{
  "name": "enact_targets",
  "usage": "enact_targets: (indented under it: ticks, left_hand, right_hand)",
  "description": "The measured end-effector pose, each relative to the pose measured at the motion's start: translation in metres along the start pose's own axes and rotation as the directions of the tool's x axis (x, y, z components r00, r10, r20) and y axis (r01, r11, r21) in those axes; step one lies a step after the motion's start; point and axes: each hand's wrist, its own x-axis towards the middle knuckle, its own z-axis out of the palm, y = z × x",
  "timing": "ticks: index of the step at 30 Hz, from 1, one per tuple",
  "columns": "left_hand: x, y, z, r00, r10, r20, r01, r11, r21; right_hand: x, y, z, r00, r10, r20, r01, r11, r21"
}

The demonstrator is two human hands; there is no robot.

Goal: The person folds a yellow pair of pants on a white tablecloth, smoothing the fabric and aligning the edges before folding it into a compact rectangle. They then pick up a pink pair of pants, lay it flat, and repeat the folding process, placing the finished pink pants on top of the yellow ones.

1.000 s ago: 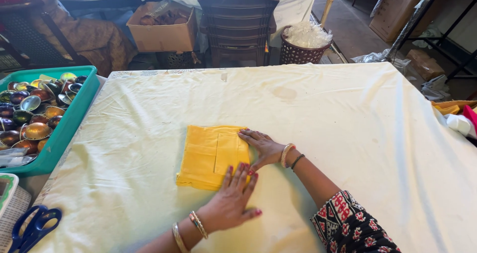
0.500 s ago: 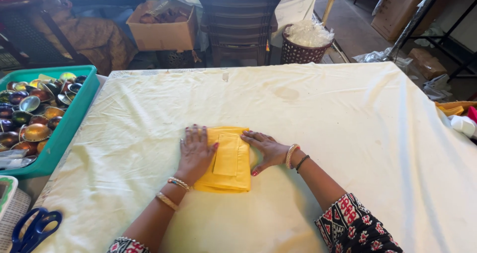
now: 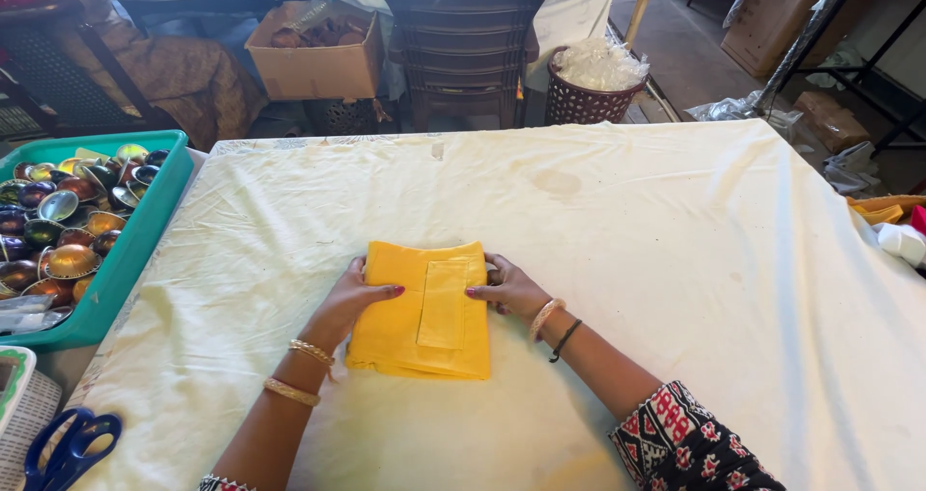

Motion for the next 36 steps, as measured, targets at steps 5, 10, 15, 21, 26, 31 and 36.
enact_targets:
  ticks: [5, 10, 15, 21, 26, 31, 36]
  left_hand:
    - [0.006, -0.002, -0.008, 0.967, 0.206, 0.153, -0.223, 0.970, 0.102]
    - [-0.060, 0.092, 0.055, 0.824, 0.553, 0.125, -0.507, 0.620, 0.599]
    - [-0.087, 0.097, 0.098, 0.705, 0.514, 0.489, -0.418, -0.257, 0.871]
    - [-0.094, -0.021, 0.152, 0.410, 0.344, 0.845, -0.299, -0.824, 0.481]
    - [-0.141, -0.027, 0.172, 0.496, 0.208, 0.843, -0.517, -0.709, 0.479]
    - [-0.120, 0.028, 0.166, 0.686, -0.159, 0.710, -0.727, -0.115, 0.677]
    - [-0.019, -0.003, 0.109, 0.646, 0.408, 0.645, -0.661, -0.125, 0.740]
  right_hand:
    - [-0.002, -0.008, -0.007, 0.996, -0.076, -0.039, 0.078, 0.996, 0.041]
    - [0.007, 0.006, -0.020, 0.942, -0.224, -0.250, 0.236, 0.972, 0.020]
    - [-0.014, -0.026, -0.010, 0.963, -0.118, 0.243, 0.019, 0.927, 0.375]
    - [-0.011, -0.029, -0.059, 0.983, -0.078, 0.164, -0.011, 0.876, 0.482]
    - [-0.019, -0.037, -0.065, 0.992, -0.016, 0.129, -0.009, 0.981, 0.195]
    - [-0.021, -0.039, -0.062, 0.993, -0.071, 0.097, 0.085, 0.985, -0.148]
    - [-0.015, -0.032, -0.067, 0.986, -0.047, 0.157, 0.055, 0.997, -0.049]
